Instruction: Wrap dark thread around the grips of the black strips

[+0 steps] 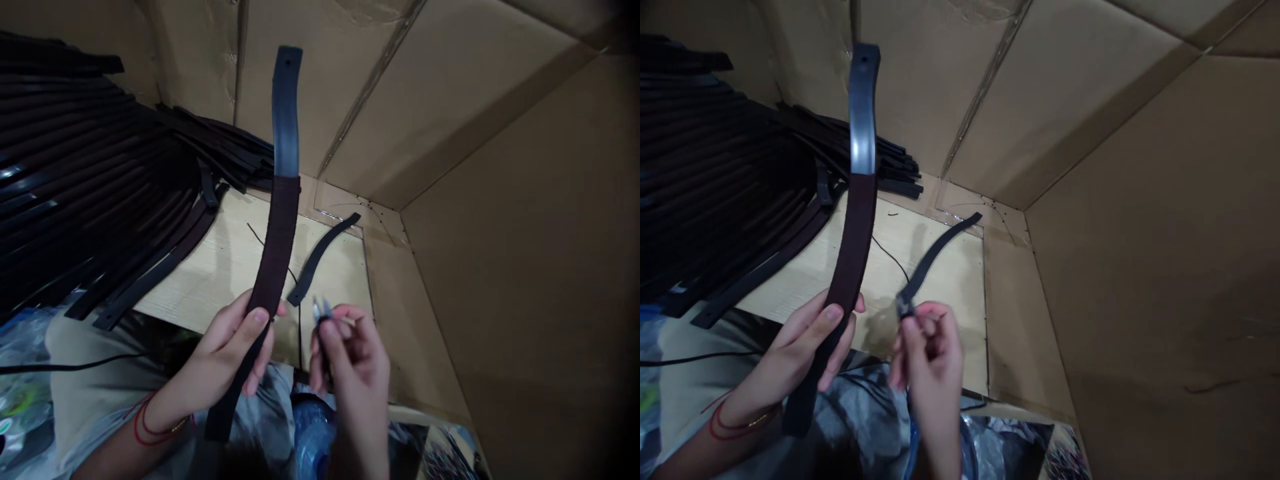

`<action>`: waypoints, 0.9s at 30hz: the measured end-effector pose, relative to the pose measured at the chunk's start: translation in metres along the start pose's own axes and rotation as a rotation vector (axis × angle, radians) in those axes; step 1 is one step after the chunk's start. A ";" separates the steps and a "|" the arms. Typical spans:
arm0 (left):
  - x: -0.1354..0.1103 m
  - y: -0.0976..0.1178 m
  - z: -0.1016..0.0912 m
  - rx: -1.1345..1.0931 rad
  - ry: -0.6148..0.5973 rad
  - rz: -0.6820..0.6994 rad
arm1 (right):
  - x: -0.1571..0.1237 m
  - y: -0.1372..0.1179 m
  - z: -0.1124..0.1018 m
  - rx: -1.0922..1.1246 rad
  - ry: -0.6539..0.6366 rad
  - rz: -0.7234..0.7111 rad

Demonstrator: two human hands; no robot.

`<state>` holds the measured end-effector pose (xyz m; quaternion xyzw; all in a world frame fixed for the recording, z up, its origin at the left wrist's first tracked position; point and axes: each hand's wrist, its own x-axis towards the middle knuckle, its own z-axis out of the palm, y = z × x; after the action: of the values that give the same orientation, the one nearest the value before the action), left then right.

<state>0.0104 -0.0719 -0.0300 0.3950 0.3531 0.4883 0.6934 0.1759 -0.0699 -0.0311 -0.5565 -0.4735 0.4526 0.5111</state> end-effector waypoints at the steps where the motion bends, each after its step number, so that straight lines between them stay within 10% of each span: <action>1: -0.001 0.000 0.000 -0.001 0.000 0.007 | -0.016 -0.005 0.013 0.098 -0.036 0.018; 6: -0.003 0.000 0.000 -0.023 -0.011 0.017 | -0.048 -0.010 0.048 0.248 0.010 -0.044; 27: -0.013 -0.002 -0.001 -0.141 -0.038 -0.018 | -0.052 -0.017 0.048 0.133 0.044 -0.132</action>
<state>0.0073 -0.0842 -0.0307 0.3512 0.3083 0.4980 0.7305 0.1199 -0.1136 -0.0161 -0.4989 -0.4665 0.4361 0.5859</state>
